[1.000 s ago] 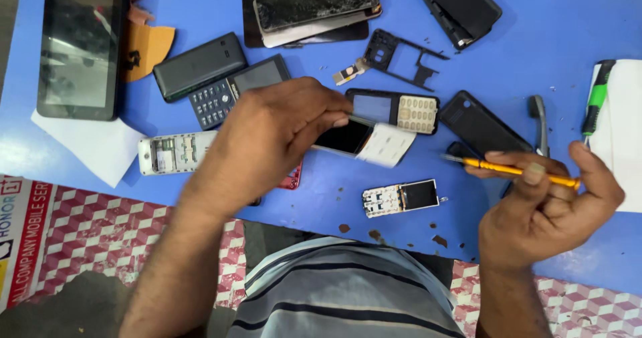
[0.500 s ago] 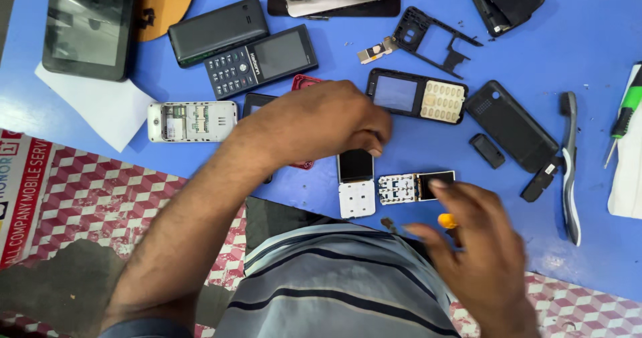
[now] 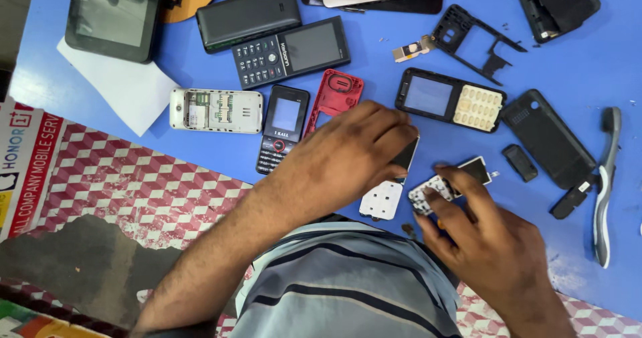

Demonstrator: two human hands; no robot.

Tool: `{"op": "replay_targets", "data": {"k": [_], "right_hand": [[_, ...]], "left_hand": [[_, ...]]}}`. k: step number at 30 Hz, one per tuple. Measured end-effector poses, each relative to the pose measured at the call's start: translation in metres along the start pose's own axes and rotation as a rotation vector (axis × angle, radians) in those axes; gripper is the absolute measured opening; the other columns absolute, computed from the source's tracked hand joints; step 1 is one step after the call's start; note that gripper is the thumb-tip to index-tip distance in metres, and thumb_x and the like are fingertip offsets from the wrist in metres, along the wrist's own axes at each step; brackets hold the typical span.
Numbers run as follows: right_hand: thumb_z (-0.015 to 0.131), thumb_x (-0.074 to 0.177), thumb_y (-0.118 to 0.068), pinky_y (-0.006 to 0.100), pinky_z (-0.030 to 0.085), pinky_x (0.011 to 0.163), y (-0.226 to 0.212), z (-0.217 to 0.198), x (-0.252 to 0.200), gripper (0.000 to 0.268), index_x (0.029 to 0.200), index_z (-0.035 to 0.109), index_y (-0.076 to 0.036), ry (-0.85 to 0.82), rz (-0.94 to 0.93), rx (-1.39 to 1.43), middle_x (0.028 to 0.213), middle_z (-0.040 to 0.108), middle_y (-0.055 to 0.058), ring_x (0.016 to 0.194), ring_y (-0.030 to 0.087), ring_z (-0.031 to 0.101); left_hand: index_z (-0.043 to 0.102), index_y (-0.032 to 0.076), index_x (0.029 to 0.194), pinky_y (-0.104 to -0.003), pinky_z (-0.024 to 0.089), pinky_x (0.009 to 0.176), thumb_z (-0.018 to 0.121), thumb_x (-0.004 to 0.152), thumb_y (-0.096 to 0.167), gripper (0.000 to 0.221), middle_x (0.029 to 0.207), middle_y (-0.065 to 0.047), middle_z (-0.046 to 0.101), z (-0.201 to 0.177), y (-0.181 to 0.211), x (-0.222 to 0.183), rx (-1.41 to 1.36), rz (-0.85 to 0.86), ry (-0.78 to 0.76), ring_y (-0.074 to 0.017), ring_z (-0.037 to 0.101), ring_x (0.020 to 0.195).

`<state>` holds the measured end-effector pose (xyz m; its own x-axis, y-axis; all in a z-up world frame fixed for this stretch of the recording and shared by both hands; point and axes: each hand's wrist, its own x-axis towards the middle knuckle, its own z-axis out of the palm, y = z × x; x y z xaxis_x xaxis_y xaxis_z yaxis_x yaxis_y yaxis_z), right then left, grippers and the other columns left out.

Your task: The person disassembles several mobile phones on a blue workbench using a screwdriver and a prying tool. They remove back covers, separate internal components, and handle circuit boards and screens.

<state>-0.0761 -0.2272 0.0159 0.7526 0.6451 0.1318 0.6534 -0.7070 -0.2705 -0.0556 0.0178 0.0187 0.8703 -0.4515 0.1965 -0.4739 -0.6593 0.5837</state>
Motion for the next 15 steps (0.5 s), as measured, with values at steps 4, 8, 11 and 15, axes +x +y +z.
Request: {"op": "replay_targets", "data": {"k": [4,8,11,15], "right_hand": [[0.084,0.077,-0.019,0.032,0.056,0.058,0.006,-0.006,-0.009,0.026,0.099,0.074,-0.011,-0.041,-0.027,0.011,0.133,0.067,0.008,0.066,0.016,0.069],[0.083,0.079,-0.009,0.032,0.052,0.055,0.014,-0.004,-0.031,0.015,0.093,0.076,-0.011,0.028,-0.016,0.013,0.134,0.07,0.011,0.06,0.012,0.061],[0.076,0.084,0.0,0.03,0.05,0.057,0.014,0.0,-0.056,0.013,0.097,0.077,0.0,0.233,0.237,0.043,0.13,0.072,0.019,0.06,0.01,0.058],[0.069,0.104,0.001,0.023,0.057,0.08,0.021,0.007,-0.077,0.013,0.116,0.071,0.004,0.472,0.287,0.15,0.13,0.067,0.016,0.096,0.018,0.067]], "left_hand": [[0.06,0.003,0.132,-0.042,0.049,0.112,0.077,0.089,0.029,0.053,0.137,-0.011,0.061,0.005,0.003,-0.01,0.025,-0.012,0.036,-0.0311,0.055,0.135],[0.06,0.0,0.134,-0.045,0.048,0.112,0.077,0.09,0.026,0.054,0.142,-0.014,0.059,0.007,0.007,-0.019,0.009,0.0,0.116,-0.0315,0.053,0.137],[0.06,0.003,0.133,-0.047,0.046,0.113,0.079,0.093,0.026,0.05,0.144,-0.011,0.058,0.003,0.016,-0.036,0.064,0.016,0.163,-0.0291,0.054,0.137],[0.059,0.005,0.133,-0.052,0.039,0.115,0.081,0.089,0.037,0.058,0.145,-0.011,0.057,0.004,0.028,-0.054,0.167,-0.022,0.13,-0.0275,0.054,0.136]]}}
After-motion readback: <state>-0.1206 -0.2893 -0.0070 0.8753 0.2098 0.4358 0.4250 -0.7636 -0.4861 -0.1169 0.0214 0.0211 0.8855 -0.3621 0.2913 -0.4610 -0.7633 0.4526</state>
